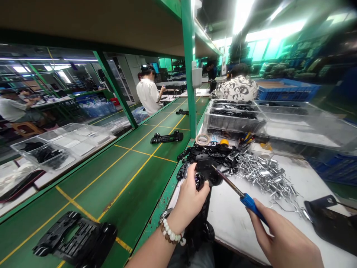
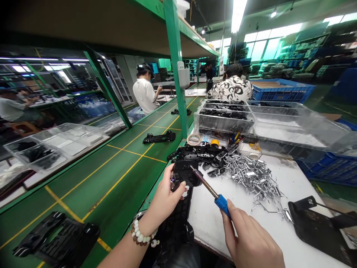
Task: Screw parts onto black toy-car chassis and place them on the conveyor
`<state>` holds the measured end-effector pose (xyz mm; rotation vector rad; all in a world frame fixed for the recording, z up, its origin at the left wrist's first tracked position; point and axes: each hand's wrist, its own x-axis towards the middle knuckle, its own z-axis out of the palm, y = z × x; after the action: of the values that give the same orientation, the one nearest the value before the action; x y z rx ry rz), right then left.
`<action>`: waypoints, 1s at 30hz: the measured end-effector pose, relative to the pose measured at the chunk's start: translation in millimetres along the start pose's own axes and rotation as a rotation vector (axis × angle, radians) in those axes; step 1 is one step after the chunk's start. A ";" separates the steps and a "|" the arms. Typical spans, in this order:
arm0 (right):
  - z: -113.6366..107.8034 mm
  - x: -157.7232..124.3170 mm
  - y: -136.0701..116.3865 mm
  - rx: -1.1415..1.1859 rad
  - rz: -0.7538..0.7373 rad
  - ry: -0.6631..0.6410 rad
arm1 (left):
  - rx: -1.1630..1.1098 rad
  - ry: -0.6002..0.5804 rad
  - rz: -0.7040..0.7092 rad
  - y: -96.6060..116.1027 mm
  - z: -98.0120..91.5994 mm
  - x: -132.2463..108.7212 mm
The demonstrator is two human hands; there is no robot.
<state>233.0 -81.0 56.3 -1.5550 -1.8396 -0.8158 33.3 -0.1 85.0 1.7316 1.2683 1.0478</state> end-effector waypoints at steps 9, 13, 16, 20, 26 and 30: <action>3.5 3.1 0.7 0.039 0.014 -0.009 | 0.006 0.010 0.005 0.4 -0.2 -0.3; 2.4 3.0 1.3 0.041 0.019 -0.017 | 0.025 0.032 0.017 0.6 -0.7 -0.3; 1.6 3.0 1.3 0.043 0.020 -0.018 | 0.042 0.038 0.039 1.1 -0.7 -0.8; 2.5 1.4 -1.8 0.047 0.022 -0.016 | 0.059 0.029 0.032 1.8 1.5 -2.5; 6.0 -8.8 -2.8 0.097 0.139 -0.059 | -0.045 0.053 -0.006 0.4 6.3 -4.0; 8.1 -16.2 11.5 0.135 0.254 -0.122 | -0.107 0.065 -0.016 -4.0 4.8 -3.2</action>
<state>246.3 -83.5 39.6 -1.7368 -1.6958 -0.4811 35.7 -2.7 78.9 1.6163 1.2407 1.1495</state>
